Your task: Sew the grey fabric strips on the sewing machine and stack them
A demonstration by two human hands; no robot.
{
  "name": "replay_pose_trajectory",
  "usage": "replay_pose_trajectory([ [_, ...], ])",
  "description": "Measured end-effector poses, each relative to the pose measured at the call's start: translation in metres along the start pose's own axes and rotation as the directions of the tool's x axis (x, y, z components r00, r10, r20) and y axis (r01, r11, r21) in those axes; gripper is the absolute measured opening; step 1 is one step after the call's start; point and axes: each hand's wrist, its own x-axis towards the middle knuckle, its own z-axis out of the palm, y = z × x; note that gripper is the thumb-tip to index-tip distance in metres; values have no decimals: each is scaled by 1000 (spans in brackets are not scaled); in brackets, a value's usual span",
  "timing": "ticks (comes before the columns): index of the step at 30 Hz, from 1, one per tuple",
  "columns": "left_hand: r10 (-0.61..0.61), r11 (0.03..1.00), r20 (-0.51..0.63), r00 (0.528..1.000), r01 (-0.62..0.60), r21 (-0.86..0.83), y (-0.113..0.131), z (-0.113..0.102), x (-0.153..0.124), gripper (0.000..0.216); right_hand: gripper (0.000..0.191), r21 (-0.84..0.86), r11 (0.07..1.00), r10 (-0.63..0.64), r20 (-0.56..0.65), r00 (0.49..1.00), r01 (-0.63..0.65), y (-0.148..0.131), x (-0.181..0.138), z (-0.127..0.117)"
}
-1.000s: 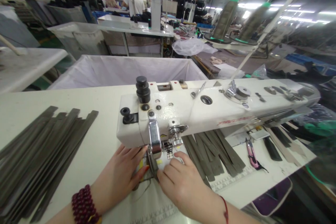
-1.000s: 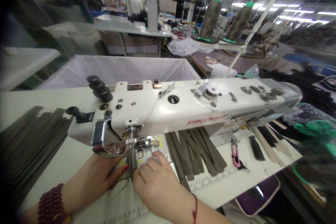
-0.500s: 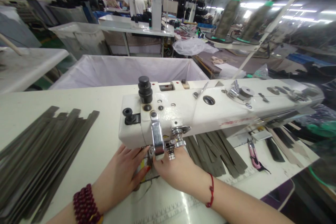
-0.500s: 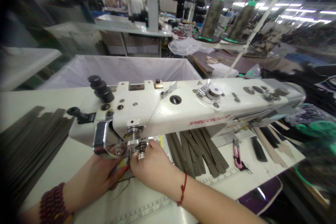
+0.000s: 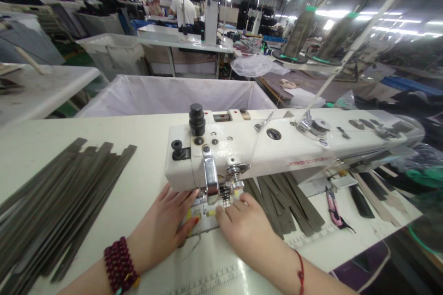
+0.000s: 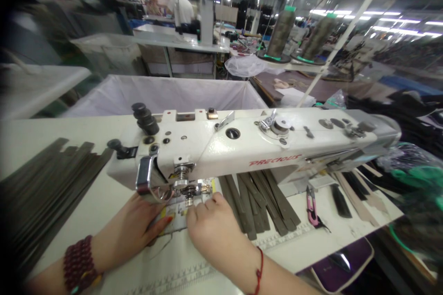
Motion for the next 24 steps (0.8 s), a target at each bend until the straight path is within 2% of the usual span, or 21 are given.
replay_pose_trajectory([
  [3, 22, 1000, -15, 1000, -22, -19, -7, -4, 1, 27, 13, 21, 983, 185, 5, 983, -185, 12, -35, -19],
  [7, 5, 994, -108, 994, -17, -110, -24, -5, 22, 31, 10, -29, 911, 413, 20, 911, -412, 31, -70, -32],
  [11, 63, 991, -146, 987, -80, -110, -35, -5, 46, 37, 11, -106, 841, 541, 120, 832, -531, 36, -70, -31],
  [13, 75, 993, -116, 990, -86, -87, -39, -8, 43, 35, 14, -118, 821, 570, 139, 810, -558, 33, -66, -30],
  [15, 51, 998, -73, 996, -54, -42, -48, -11, 22, 31, 17, -102, 821, 571, 120, 812, -562, 27, -67, -33],
  [17, 8, 1000, -51, 999, -7, 13, -64, -13, -12, 28, 18, -101, 829, 559, 127, 819, -550, 19, -73, -37],
  [20, -71, 991, -117, 991, 84, 108, -89, -11, -69, 36, 17, -124, 831, 556, 161, 815, -542, 4, -88, -37],
  [22, -101, 985, -134, 986, 119, 128, -91, -10, -93, 37, 14, -96, 818, 576, 147, 804, -567, -7, -96, -33],
  [24, -73, 987, -140, 987, 92, 133, -74, -10, -97, 39, 18, -52, 792, 610, 115, 784, -608, -18, -101, -26],
])
